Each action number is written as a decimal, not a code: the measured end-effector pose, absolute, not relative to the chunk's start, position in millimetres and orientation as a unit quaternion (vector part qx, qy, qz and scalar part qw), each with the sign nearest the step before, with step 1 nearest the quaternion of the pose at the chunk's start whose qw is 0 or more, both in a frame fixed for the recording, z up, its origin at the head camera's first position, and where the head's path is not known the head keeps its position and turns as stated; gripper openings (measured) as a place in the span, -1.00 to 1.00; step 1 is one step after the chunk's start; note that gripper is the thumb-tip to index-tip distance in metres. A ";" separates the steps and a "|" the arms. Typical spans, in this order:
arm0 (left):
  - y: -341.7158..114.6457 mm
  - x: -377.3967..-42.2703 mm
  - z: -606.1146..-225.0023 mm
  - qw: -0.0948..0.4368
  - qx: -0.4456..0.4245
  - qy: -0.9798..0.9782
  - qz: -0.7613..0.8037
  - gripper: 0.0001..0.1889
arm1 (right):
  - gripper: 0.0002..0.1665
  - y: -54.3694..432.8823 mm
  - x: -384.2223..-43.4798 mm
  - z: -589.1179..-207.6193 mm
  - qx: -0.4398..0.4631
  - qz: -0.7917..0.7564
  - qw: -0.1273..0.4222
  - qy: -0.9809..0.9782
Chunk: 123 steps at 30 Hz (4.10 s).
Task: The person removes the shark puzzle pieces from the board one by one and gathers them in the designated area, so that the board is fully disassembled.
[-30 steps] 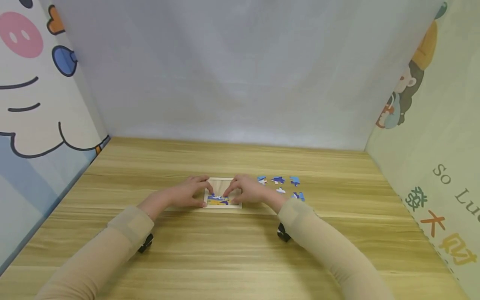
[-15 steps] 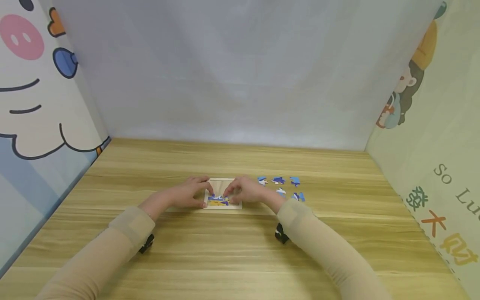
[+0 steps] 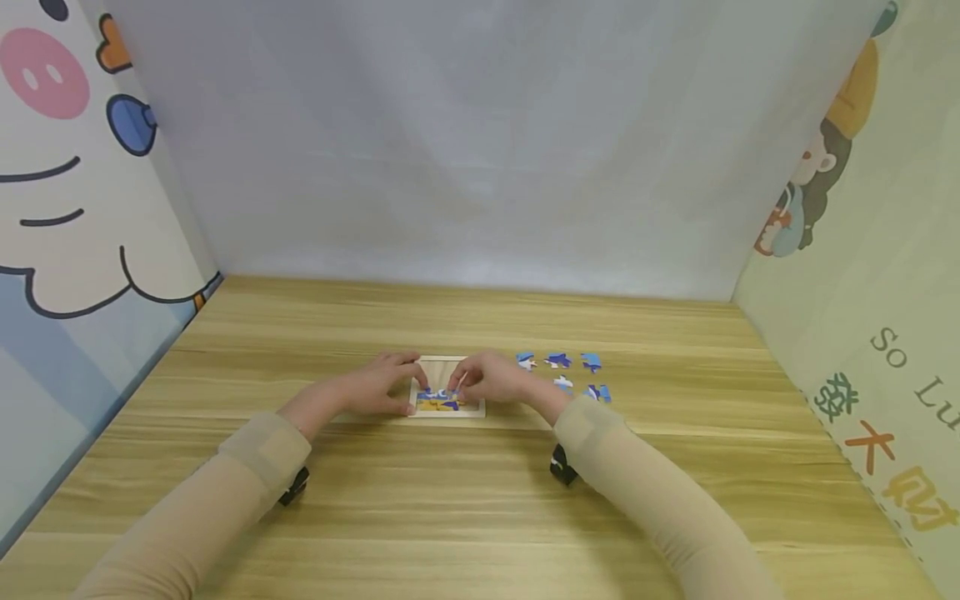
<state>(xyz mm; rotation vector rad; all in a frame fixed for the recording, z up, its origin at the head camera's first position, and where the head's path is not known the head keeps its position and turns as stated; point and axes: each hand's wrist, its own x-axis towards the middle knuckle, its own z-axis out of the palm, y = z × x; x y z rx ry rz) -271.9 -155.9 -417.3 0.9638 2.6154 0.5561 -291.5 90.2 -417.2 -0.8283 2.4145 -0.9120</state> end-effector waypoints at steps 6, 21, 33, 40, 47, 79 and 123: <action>-155.8 -272.7 -419.3 0.150 0.334 0.909 0.199 -0.68 | -0.84 92.2 -290.4 -410.1 -0.290 -0.352 0.227 0.861; -155.3 -271.9 -420.1 0.140 0.344 0.906 0.202 -0.68 | -0.85 124.1 -284.0 -372.2 -0.278 -0.367 0.230 0.857; -156.1 -271.2 -417.6 0.148 0.345 0.905 0.202 -0.68 | -0.83 164.2 -273.8 -350.0 -0.286 -0.358 0.204 0.865; -155.8 -271.5 -416.3 0.149 0.342 0.905 0.203 -0.68 | -0.88 189.4 -264.8 -349.3 -0.304 -0.339 0.179 0.872; -156.6 -272.0 -417.1 0.151 0.341 0.906 0.200 -0.68 | -0.90 212.9 -255.9 -358.4 -0.300 -0.308 0.187 0.883; -156.6 -273.2 -420.9 0.153 0.343 0.904 0.201 -0.66 | -0.83 248.5 -253.8 -400.2 -0.281 -0.317 0.223 0.878; -160.8 -280.8 -421.9 0.130 0.324 0.926 0.144 -0.19 | -0.68 121.5 -285.6 -369.9 -0.341 -0.274 0.147 0.887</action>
